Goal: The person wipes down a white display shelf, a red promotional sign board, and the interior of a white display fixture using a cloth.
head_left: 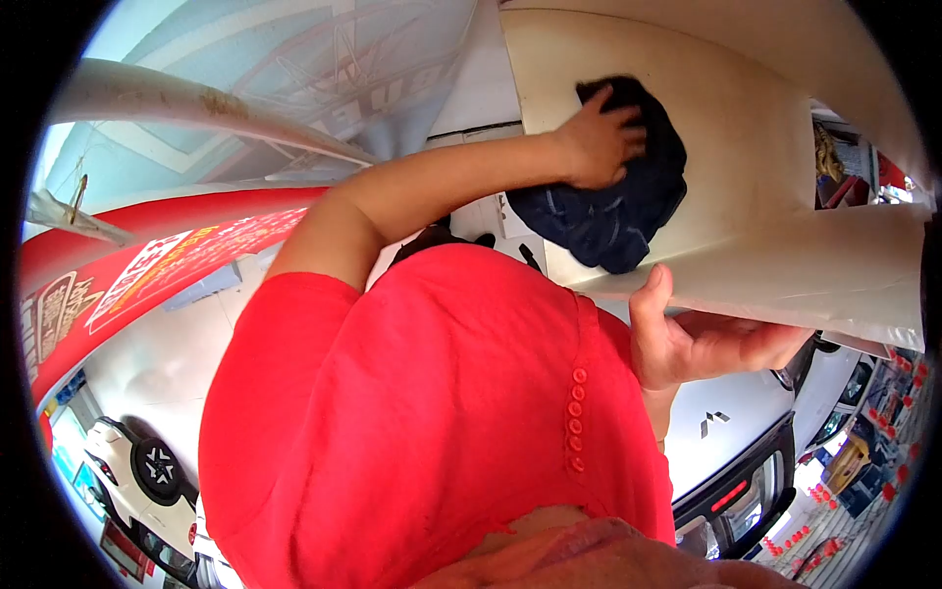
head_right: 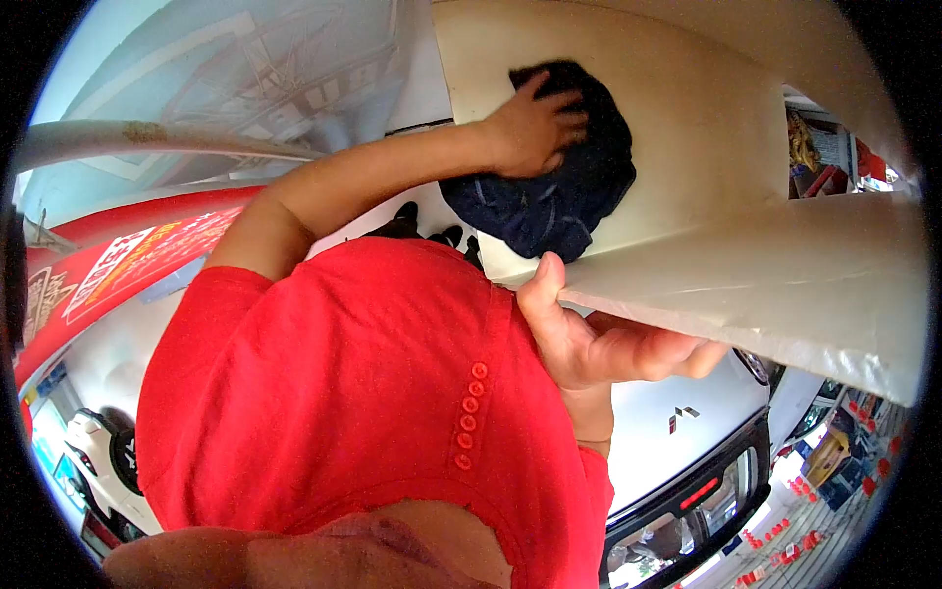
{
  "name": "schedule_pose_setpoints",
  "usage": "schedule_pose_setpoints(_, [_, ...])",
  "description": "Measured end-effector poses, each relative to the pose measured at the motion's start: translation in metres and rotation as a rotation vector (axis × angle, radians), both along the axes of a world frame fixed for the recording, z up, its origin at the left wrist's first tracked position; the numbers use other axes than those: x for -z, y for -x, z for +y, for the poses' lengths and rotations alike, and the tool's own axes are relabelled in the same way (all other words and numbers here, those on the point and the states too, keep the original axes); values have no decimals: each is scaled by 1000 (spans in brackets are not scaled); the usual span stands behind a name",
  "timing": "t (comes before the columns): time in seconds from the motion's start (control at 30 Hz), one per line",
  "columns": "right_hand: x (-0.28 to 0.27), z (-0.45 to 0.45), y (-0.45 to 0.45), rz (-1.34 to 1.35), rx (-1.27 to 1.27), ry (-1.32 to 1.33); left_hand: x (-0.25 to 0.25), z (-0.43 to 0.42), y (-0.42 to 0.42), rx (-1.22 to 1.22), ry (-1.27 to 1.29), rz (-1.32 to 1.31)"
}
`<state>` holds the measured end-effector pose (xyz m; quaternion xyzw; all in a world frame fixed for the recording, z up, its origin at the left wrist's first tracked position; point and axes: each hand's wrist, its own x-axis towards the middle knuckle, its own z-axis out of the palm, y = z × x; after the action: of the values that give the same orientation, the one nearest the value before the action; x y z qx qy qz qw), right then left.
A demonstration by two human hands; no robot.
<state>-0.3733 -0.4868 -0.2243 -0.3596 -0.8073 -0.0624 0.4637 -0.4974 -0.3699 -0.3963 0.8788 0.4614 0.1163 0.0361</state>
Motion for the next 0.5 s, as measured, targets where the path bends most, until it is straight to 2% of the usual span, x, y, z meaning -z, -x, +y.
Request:
schedule_pose_setpoints(0.07, [-2,1,-6,-127,-5,-22,0,2,7,2,-16,-9])
schedule_pose_setpoints(0.13, [1,2,-6,-88,-4,-44,-2,12,12,8,-27,-18])
schedule_pose_setpoints(0.2, [1,0,-4,-47,0,-64,1,41,19,-478,-114,130])
schedule_pose_setpoints(0.33, [-9,-3,-3,-179,61,22,-7,71,-9,-457,17,45])
schedule_pose_setpoints(0.4, [-7,-2,-4,-219,67,16,-4,70,-27,-92,68,18])
schedule_pose_setpoints(0.43, [0,-2,-8,-172,34,24,-1,65,-30,-97,70,15])
schedule_pose_setpoints(0.5, [4,-3,-8,-125,1,30,4,59,-32,103,59,-80])
